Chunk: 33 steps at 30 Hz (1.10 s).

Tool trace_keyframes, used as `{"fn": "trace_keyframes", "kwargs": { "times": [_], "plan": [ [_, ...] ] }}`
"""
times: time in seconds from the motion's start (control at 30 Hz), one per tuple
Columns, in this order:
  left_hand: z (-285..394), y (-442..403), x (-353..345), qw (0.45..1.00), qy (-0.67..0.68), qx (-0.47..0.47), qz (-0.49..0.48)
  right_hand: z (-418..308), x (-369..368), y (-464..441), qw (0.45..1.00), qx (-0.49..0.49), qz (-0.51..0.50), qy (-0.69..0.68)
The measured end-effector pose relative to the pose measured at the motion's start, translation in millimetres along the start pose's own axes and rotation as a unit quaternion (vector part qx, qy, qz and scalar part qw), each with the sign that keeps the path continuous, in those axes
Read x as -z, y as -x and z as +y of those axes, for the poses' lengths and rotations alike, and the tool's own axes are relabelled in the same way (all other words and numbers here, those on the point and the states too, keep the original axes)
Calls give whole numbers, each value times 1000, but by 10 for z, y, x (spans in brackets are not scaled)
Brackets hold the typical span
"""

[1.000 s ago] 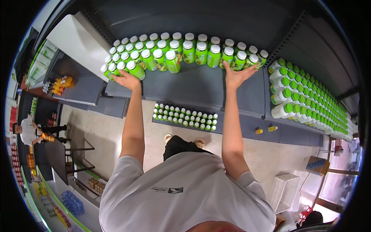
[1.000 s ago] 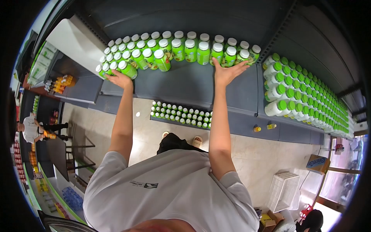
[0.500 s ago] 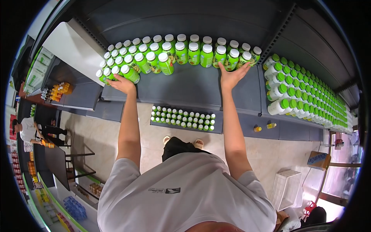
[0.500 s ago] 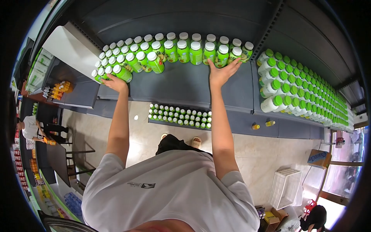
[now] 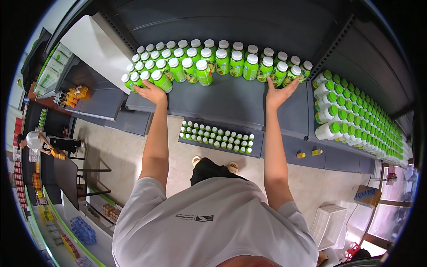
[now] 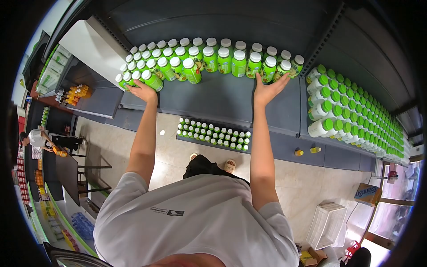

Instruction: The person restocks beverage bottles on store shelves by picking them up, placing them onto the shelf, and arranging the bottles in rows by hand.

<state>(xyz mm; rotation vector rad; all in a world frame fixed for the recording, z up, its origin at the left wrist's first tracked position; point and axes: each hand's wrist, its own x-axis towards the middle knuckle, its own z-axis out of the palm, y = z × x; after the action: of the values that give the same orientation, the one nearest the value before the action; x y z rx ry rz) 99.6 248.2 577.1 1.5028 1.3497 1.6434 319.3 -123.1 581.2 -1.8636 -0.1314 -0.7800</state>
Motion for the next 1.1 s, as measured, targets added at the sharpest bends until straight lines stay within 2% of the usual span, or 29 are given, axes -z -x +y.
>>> {"fn": "trace_keyframes", "kwargs": {
  "times": [1.1],
  "plan": [
    [-39,-33,-18,1000,8,-10,19,36,5,29,1000,5,-5,-22]
  ]
}}
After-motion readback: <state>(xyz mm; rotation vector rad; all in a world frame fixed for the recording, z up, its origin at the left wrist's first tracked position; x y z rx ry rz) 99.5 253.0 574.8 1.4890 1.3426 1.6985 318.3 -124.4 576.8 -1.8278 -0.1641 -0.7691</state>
